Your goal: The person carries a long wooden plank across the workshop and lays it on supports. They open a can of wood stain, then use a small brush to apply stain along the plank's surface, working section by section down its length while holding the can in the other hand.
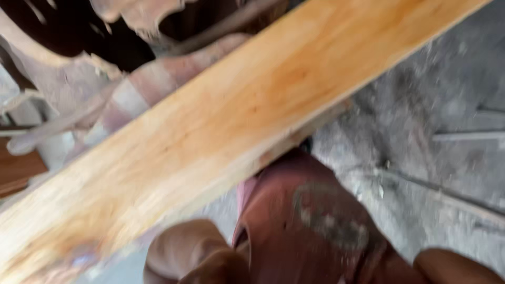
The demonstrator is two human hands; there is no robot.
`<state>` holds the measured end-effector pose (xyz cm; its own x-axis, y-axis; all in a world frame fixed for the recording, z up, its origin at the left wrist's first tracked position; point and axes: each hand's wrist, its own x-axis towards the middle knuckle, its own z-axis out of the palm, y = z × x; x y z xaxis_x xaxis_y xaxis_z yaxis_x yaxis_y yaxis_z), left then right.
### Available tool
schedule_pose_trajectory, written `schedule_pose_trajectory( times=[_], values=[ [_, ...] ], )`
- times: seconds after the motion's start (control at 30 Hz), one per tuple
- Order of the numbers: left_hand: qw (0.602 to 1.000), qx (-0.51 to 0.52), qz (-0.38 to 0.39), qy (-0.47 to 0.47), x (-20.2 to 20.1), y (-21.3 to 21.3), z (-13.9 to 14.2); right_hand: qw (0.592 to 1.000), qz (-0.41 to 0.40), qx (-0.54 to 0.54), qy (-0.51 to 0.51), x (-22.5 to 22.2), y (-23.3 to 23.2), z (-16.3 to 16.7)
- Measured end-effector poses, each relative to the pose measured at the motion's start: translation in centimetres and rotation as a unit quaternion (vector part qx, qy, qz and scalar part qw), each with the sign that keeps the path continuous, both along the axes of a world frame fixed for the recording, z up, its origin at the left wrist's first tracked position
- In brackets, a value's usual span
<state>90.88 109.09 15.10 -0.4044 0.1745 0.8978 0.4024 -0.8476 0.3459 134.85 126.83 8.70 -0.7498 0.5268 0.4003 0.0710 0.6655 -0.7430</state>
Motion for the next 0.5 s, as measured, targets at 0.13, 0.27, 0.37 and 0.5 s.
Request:
schedule_pose_trajectory(
  times=[0.13, 0.27, 0.37, 0.5],
  values=[
    [0.997, -0.008, 0.075, -0.021, -2.5, 0.0, -4.3, 0.999, 0.035, 0.012, -0.012, -0.9, 5.1, -2.4],
    [0.931, -0.253, 0.193, -0.180, -9.6, 5.4, -8.3, 0.997, 0.076, 0.014, -0.030, -2.6, 7.7, -4.7],
    [0.826, -0.415, 0.297, -0.239, -17.6, 10.7, -13.3, 0.992, 0.099, 0.018, -0.075, -4.8, 7.6, -4.6],
    [0.788, -0.401, 0.456, -0.099, -27.0, 16.0, -20.2, 0.984, -0.016, 0.039, -0.171, -8.8, 3.0, -3.1]
  ],
)
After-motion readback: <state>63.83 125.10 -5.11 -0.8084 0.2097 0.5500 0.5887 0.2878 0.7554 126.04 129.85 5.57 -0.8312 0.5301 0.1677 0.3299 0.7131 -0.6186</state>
